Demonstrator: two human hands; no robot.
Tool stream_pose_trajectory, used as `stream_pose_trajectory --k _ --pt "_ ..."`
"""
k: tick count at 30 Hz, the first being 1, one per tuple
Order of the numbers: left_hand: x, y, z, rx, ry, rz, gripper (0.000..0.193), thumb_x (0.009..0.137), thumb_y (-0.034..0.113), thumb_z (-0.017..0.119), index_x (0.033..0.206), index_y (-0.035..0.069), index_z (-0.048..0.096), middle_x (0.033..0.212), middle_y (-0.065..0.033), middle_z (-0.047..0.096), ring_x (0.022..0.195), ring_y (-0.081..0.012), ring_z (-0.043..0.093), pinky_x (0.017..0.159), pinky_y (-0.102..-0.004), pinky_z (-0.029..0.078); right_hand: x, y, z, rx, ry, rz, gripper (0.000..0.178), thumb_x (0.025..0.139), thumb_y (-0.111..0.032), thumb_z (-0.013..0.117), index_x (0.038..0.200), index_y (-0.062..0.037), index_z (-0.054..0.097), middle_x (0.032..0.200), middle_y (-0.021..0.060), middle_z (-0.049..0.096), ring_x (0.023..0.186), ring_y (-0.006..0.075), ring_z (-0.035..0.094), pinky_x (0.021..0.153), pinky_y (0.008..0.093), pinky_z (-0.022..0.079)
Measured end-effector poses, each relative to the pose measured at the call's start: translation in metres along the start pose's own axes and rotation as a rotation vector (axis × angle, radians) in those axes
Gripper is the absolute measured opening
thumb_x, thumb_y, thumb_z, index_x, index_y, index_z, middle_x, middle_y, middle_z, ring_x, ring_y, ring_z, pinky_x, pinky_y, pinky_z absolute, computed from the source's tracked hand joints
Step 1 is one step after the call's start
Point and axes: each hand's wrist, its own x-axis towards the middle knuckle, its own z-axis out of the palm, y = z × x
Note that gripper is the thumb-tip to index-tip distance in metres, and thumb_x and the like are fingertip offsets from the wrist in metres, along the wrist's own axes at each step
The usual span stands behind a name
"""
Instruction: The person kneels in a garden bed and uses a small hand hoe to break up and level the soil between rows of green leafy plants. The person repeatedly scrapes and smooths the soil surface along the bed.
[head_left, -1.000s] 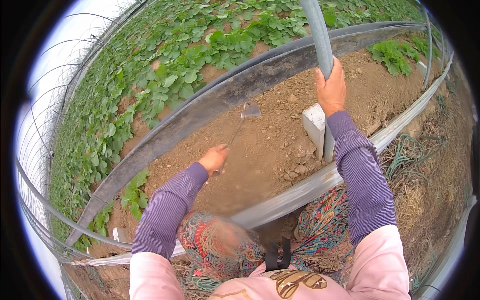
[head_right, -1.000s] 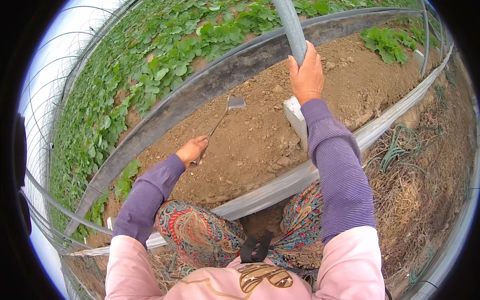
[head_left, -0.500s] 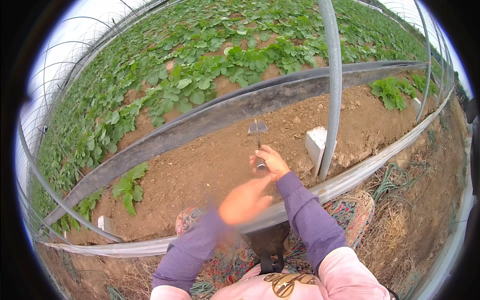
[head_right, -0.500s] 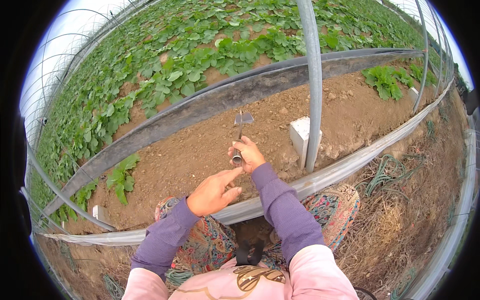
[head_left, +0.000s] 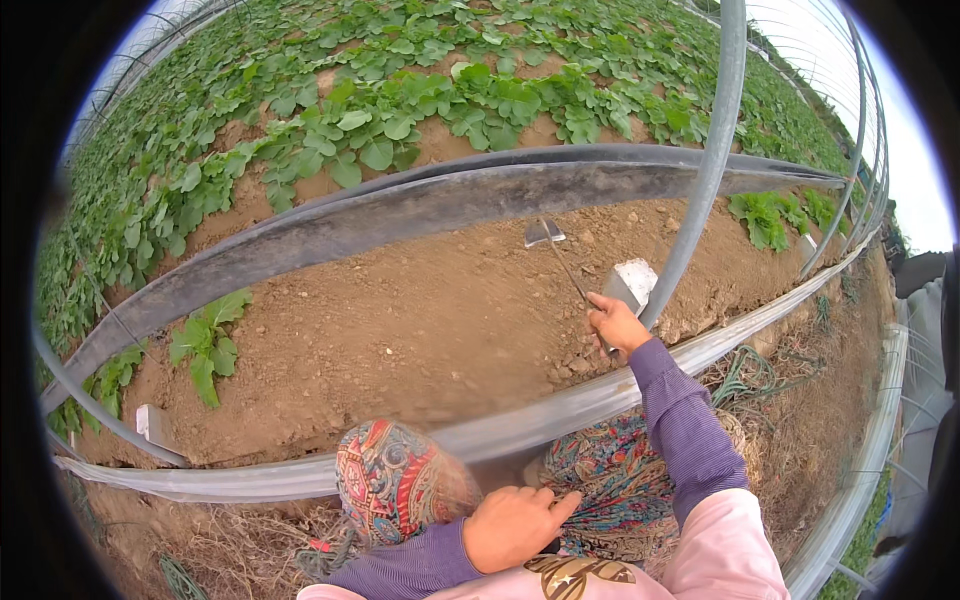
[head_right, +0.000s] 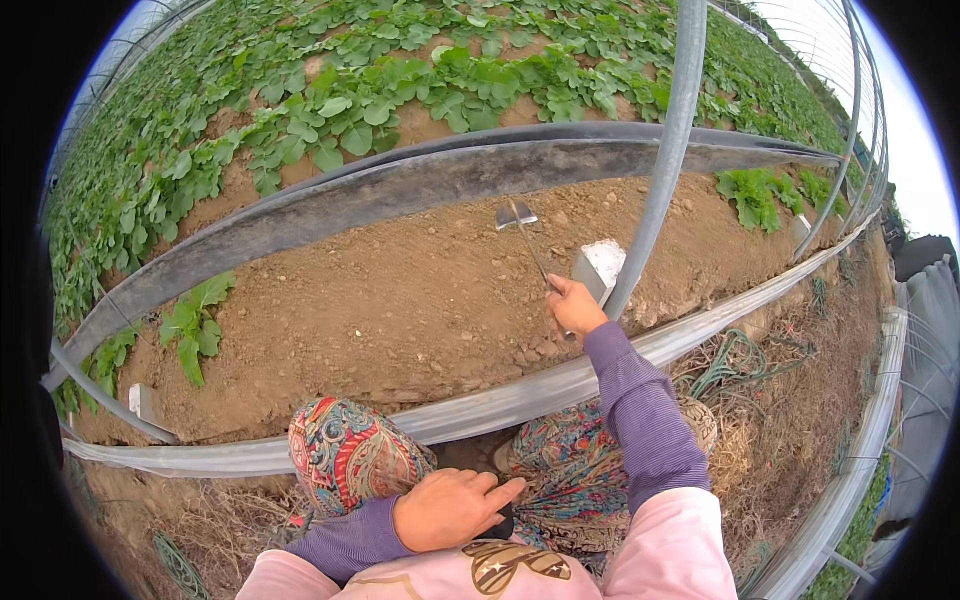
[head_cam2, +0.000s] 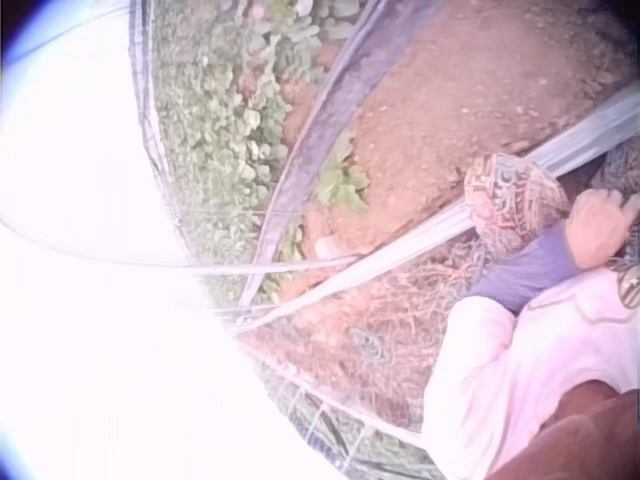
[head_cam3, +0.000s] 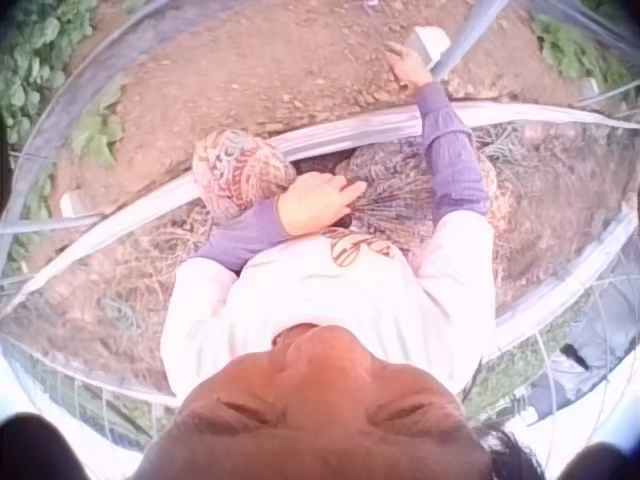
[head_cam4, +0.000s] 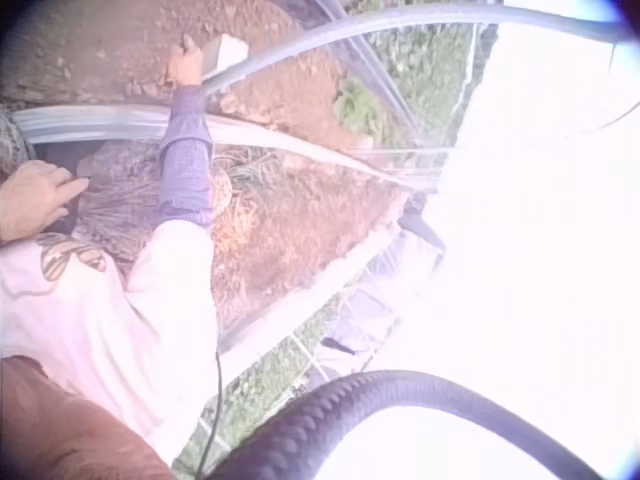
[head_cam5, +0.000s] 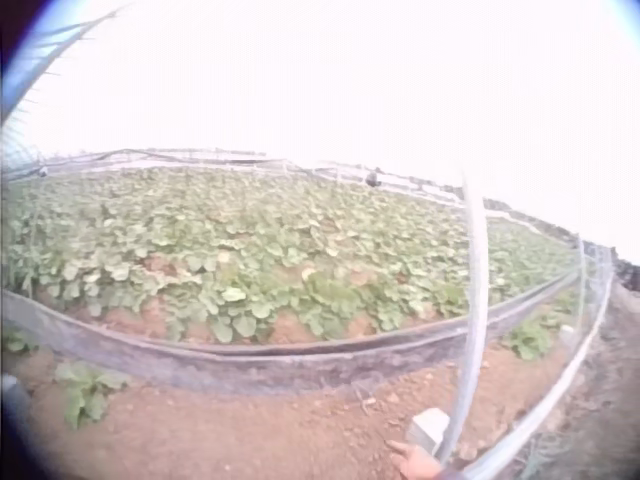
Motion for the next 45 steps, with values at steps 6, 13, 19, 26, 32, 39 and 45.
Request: stream_pose_trajectory --k 6,13,19,26,32,39,45 --pt "-0.012 0.001 -0.010 -0.033 0.129 0.049 0.046 0.065 0.023 0.058 0.105 0.008 0.045 0.070 -0.0050 0.049 0.062 -0.0195 0.052 0.053 -0.0294 0.043 -0.006 -0.030 0.000 -0.016 0.077 -0.171 0.043 0.078 -0.010 0.042 0.119 -0.0027 0.033 0.054 0.0008 0.042 0.038 0.0100 0.039 0.032 0.0244 0.034" --pt "-0.020 0.007 -0.038 -0.058 0.105 0.025 0.045 0.065 0.023 0.057 0.106 0.008 0.045 0.070 -0.0042 0.049 0.061 -0.0189 0.052 0.052 -0.0295 0.043 -0.010 -0.030 -0.007 0.031 0.033 0.115 0.044 0.079 -0.012 0.039 0.122 -0.0054 0.029 0.055 0.0013 0.041 0.040 0.0095 0.039 0.033 0.0250 0.034" --pt "-0.019 0.004 -0.037 -0.053 0.128 0.031 0.044 0.066 0.023 0.056 0.106 0.008 0.045 0.069 -0.0038 0.048 0.060 -0.0192 0.052 0.052 -0.0300 0.043 -0.016 -0.004 -0.003 -0.020 -0.048 0.143 0.043 0.080 -0.012 0.040 0.121 -0.0048 0.029 0.058 0.0014 0.041 0.040 0.0096 0.039 0.031 0.0236 0.033" --pt "-0.012 0.008 -0.038 -0.014 0.083 0.006 0.045 0.065 0.024 0.057 0.105 0.009 0.046 0.066 -0.0041 0.046 0.060 -0.0190 0.052 0.052 -0.0300 0.043 -0.018 0.002 0.011 -0.008 -0.141 0.096 0.043 0.081 -0.014 0.039 0.122 -0.0058 0.028 0.059 0.0020 0.042 0.042 0.0089 0.039 0.032 0.0228 0.033" --pt "-0.018 -0.002 -0.011 -0.042 0.120 -0.006 0.044 0.066 0.025 0.057 0.105 0.009 0.046 0.066 -0.0051 0.047 0.060 -0.0196 0.052 0.052 -0.0306 0.043 -0.022 -0.028 0.017 0.118 -0.111 0.056 0.042 0.081 -0.014 0.039 0.122 -0.0066 0.029 0.058 0.0011 0.041 0.042 0.0086 0.039 0.033 0.0222 0.033" --pt "-0.015 -0.001 -0.011 -0.023 0.112 0.017 0.041 0.066 0.023 0.054 0.103 0.006 0.047 0.066 -0.0059 0.049 0.059 -0.0204 0.052 0.052 -0.0291 0.042 -0.015 -0.032 -0.007 0.125 -0.144 0.153 0.043 0.082 -0.014 0.037 0.123 -0.0096 0.027 0.059 0.0014 0.043 0.042 0.0083 0.040 0.033 0.0225 0.034" --pt "-0.011 0.000 -0.011 -0.011 0.048 0.008 0.042 0.067 0.023 0.057 0.105 0.007 0.045 0.071 -0.0063 0.049 0.060 -0.0214 0.052 0.052 -0.0306 0.043 -0.025 0.029 -0.027 0.063 -0.106 0.146 0.043 0.082 -0.014 0.037 0.123 -0.0063 0.026 0.057 0.0008 0.041 0.041 0.0084 0.038 0.032 0.0236 0.033"
